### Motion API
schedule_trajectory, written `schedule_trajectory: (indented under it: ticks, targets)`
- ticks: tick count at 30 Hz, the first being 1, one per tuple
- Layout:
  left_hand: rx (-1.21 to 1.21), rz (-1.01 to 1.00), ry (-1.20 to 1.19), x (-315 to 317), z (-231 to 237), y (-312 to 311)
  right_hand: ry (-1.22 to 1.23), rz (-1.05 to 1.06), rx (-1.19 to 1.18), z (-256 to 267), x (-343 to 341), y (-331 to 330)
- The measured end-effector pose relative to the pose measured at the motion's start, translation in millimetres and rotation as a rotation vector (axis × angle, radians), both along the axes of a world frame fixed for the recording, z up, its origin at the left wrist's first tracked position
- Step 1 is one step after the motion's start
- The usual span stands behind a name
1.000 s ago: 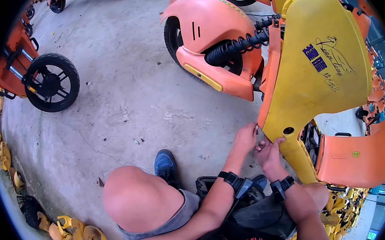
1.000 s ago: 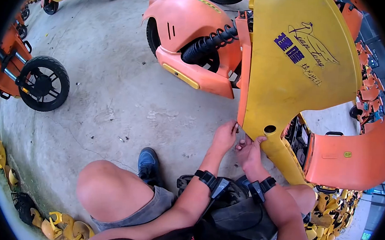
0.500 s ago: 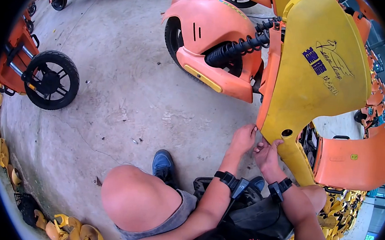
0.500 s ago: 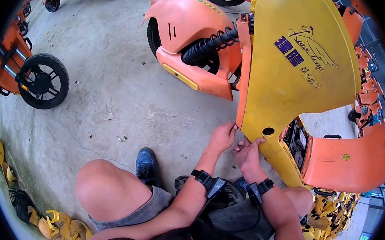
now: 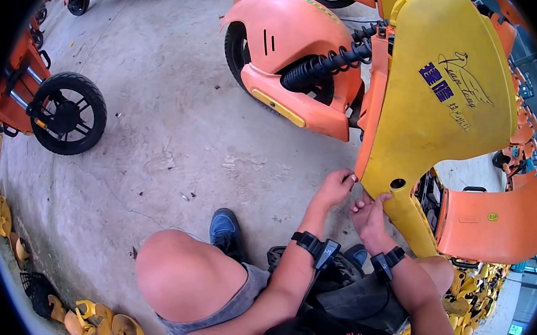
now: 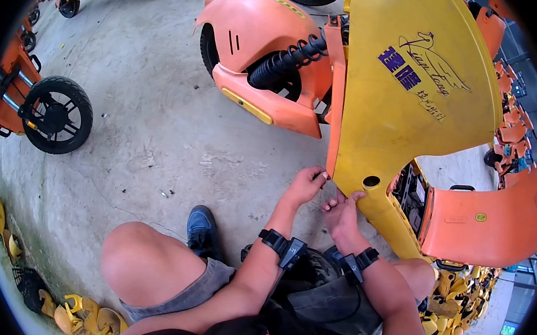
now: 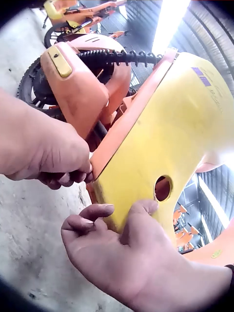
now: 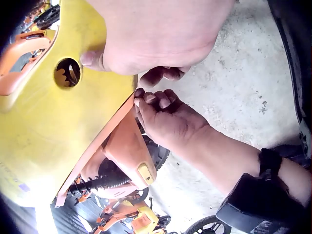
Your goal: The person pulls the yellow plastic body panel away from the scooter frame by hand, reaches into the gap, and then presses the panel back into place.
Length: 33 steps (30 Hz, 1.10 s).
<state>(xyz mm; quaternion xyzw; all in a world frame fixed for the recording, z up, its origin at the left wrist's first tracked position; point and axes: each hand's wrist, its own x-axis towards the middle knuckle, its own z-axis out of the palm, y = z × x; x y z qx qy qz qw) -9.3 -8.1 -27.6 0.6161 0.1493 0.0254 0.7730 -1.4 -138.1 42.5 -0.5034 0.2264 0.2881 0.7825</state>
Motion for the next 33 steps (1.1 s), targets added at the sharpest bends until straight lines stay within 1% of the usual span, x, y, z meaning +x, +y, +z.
schedule_trajectory:
  ticks: [2,6,8,9,11,12,14,15,17,21,24,27,29,33]
  targets:
    - [-0.113,-0.007,-0.011,2.6,-7.5,-2.8,-0.014,0.003,0.01,-0.6,-0.8,-0.7]
    - [-0.132,-0.006,-0.018,2.9,-8.8,-2.2,-0.023,0.021,0.02,-1.0,-1.1,-1.7]
    - [0.008,-0.018,-0.012,3.3,-10.7,-0.2,-0.034,0.03,0.016,0.9,-1.7,-0.8]
    - [0.011,-0.022,-0.012,1.2,-5.2,3.0,-0.034,0.026,0.019,0.0,-1.3,-1.4]
    - [0.213,-0.007,-0.04,-2.6,6.8,8.7,-0.024,0.031,0.018,-2.1,0.2,-2.9]
    - [0.214,-0.006,-0.041,-2.7,6.8,8.0,-0.026,0.031,0.019,-1.3,0.5,-2.4]
    - [0.331,0.046,-0.046,-3.7,6.8,4.0,-0.023,0.041,0.024,0.0,0.4,-2.3]
    - [0.329,0.047,-0.047,-3.7,6.0,2.8,-0.023,0.042,0.022,0.3,0.5,-2.5]
    - [0.154,0.068,-0.028,-3.7,2.9,-0.3,-0.011,0.049,0.015,0.8,0.3,-3.5]
    - [0.112,0.078,-0.023,-1.8,-0.3,-1.8,-0.022,0.056,0.023,-6.1,1.6,-6.7]
    - [0.177,0.07,0.011,-4.1,6.3,0.1,-0.002,0.056,0.031,-9.2,2.7,-7.2]
    - [0.115,0.062,0.022,-5.2,9.4,1.2,-0.007,0.081,0.005,-8.2,2.9,-5.4]
    - [0.055,0.017,0.063,-6.5,13.5,3.6,-0.019,0.072,0.001,-7.1,2.0,-4.2]
    - [0.065,0.042,0.035,-6.2,10.9,0.5,-0.01,0.049,-0.015,-4.3,1.0,-1.8]
